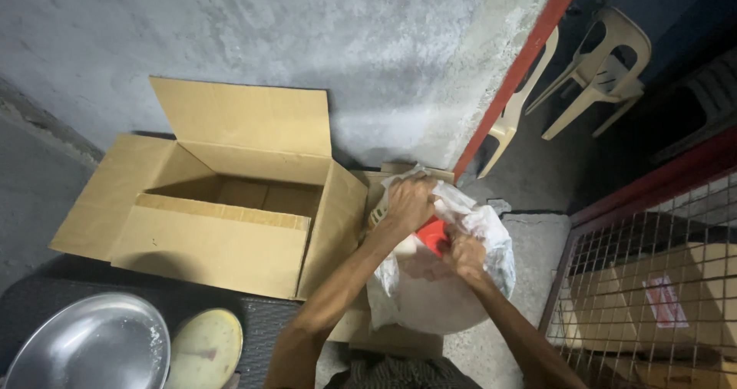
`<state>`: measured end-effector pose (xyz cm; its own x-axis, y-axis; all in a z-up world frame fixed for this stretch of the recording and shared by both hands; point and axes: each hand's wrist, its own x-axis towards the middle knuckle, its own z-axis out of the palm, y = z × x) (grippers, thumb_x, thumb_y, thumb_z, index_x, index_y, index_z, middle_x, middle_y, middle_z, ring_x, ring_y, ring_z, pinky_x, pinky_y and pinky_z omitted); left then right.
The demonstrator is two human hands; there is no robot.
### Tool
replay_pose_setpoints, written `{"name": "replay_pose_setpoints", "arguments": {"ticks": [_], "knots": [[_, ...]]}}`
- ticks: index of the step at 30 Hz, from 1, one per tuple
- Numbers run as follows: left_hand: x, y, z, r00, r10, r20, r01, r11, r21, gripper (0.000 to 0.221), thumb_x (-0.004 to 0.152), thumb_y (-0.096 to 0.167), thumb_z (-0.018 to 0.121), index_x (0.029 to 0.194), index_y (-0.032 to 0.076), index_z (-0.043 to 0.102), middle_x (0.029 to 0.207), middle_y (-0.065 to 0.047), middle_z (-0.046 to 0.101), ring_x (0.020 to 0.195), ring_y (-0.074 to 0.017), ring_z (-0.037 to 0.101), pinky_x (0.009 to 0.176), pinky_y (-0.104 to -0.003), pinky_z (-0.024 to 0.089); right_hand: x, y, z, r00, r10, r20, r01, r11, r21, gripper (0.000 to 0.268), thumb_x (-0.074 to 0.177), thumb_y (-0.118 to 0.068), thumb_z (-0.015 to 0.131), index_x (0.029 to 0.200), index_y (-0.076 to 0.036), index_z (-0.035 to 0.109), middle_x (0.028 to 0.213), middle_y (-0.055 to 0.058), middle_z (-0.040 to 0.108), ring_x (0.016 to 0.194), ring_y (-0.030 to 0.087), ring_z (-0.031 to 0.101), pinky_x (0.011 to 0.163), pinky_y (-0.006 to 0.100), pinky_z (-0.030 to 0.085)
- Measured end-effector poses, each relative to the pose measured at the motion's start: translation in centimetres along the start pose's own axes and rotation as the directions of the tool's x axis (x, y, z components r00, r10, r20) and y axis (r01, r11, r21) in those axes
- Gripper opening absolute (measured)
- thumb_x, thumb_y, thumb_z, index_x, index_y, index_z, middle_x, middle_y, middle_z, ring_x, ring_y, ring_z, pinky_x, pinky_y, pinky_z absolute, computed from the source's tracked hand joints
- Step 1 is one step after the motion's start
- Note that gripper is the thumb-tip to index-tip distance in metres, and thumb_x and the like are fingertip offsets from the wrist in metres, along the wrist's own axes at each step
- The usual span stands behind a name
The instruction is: Measuring and bagging white powder into small plastic bags using a scoop and a scale.
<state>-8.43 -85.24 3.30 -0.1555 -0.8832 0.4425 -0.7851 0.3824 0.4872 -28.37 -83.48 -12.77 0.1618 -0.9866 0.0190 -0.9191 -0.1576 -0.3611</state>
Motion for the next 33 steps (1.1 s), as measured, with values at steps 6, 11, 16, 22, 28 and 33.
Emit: {"name": "replay_pose_setpoints", "arguments": {"ticks": [6, 11, 16, 22, 28, 33], "knots": [[0.2, 0.6, 0.4, 1.0, -0.001, 0.015, 0.001, 1.0, -0.021, 0.02, 0.075, 0.015, 0.079, 0.088, 0.005, 0.069, 0.096, -0.018, 0.071, 0.094, -0.0373, 0.069, 0.08, -0.052, 0.049, 0.9, 0.3, 2.1, 0.996, -0.085, -0.023, 0.083, 0.992, -0.092, 0.038, 0.085, -0.044, 0.071, 0.117, -0.024, 0.069, 0.088, 0.014, 0.074, 0.078, 0.035, 0.072, 0.068, 0.051, 0.055], [0.1, 0.1, 0.8, 0.994, 0.066, -0.086, -0.068, 0.998, -0.016, 0.019, 0.071, 0.014, 0.078, 0.087, 0.006, 0.07, 0.098, -0.019, 0.071, 0.096, -0.0379, 0.068, 0.08, -0.053, 0.048, 2.5, -0.4, 2.6, 0.998, -0.049, -0.028, 0.047, 0.998, -0.044, 0.032, 0.087, -0.044, 0.071, 0.11, -0.021, 0.069, 0.085, 0.01, 0.075, 0.079, 0.033, 0.073, 0.068, 0.049, 0.056], [0.3, 0.1, -0.2, 0.997, 0.009, -0.081, -0.013, 0.999, -0.047, 0.019, 0.076, 0.018, 0.079, 0.086, 0.006, 0.07, 0.096, -0.016, 0.072, 0.095, -0.0378, 0.068, 0.079, -0.053, 0.048, 2.4, -0.6, 0.5, 0.965, -0.261, -0.008, 0.261, 0.965, 0.009, 0.036, 0.085, -0.037, 0.069, 0.119, -0.027, 0.069, 0.083, 0.01, 0.075, 0.073, 0.033, 0.073, 0.063, 0.049, 0.056], [-0.2, -1.1, 1.4, 0.994, 0.05, -0.096, -0.048, 0.999, 0.019, 0.02, 0.072, 0.015, 0.077, 0.089, 0.007, 0.071, 0.1, -0.015, 0.072, 0.095, -0.0365, 0.07, 0.081, -0.053, 0.051, 3.2, -3.7, 0.6, 0.988, -0.13, 0.088, 0.136, 0.989, -0.058, 0.028, 0.083, -0.045, 0.074, 0.103, -0.025, 0.072, 0.087, 0.01, 0.075, 0.082, 0.032, 0.073, 0.072, 0.046, 0.057], [-1.2, -1.3, 0.2, 0.983, 0.017, -0.182, -0.014, 1.0, 0.016, 0.03, 0.075, 0.02, 0.078, 0.103, 0.008, 0.073, 0.113, -0.02, 0.07, 0.102, -0.0387, 0.068, 0.081, -0.054, 0.051, -0.8, -2.9, -1.4, 0.99, -0.125, 0.067, 0.099, 0.947, 0.305, 0.024, 0.082, -0.031, 0.074, 0.1, -0.015, 0.069, 0.087, 0.012, 0.074, 0.08, 0.031, 0.073, 0.072, 0.044, 0.056], [-1.8, -1.6, -3.6, 0.985, -0.171, -0.039, 0.163, 0.974, -0.157, 0.036, 0.08, 0.027, 0.084, 0.106, 0.007, 0.07, 0.111, -0.017, 0.067, 0.104, -0.0397, 0.066, 0.088, -0.047, 0.052, -4.9, -2.7, -5.6, 0.993, -0.058, -0.106, 0.088, 0.948, 0.305, 0.035, 0.079, -0.029, 0.079, 0.11, -0.017, 0.069, 0.088, 0.013, 0.074, 0.081, 0.031, 0.072, 0.071, 0.043, 0.055]]}}
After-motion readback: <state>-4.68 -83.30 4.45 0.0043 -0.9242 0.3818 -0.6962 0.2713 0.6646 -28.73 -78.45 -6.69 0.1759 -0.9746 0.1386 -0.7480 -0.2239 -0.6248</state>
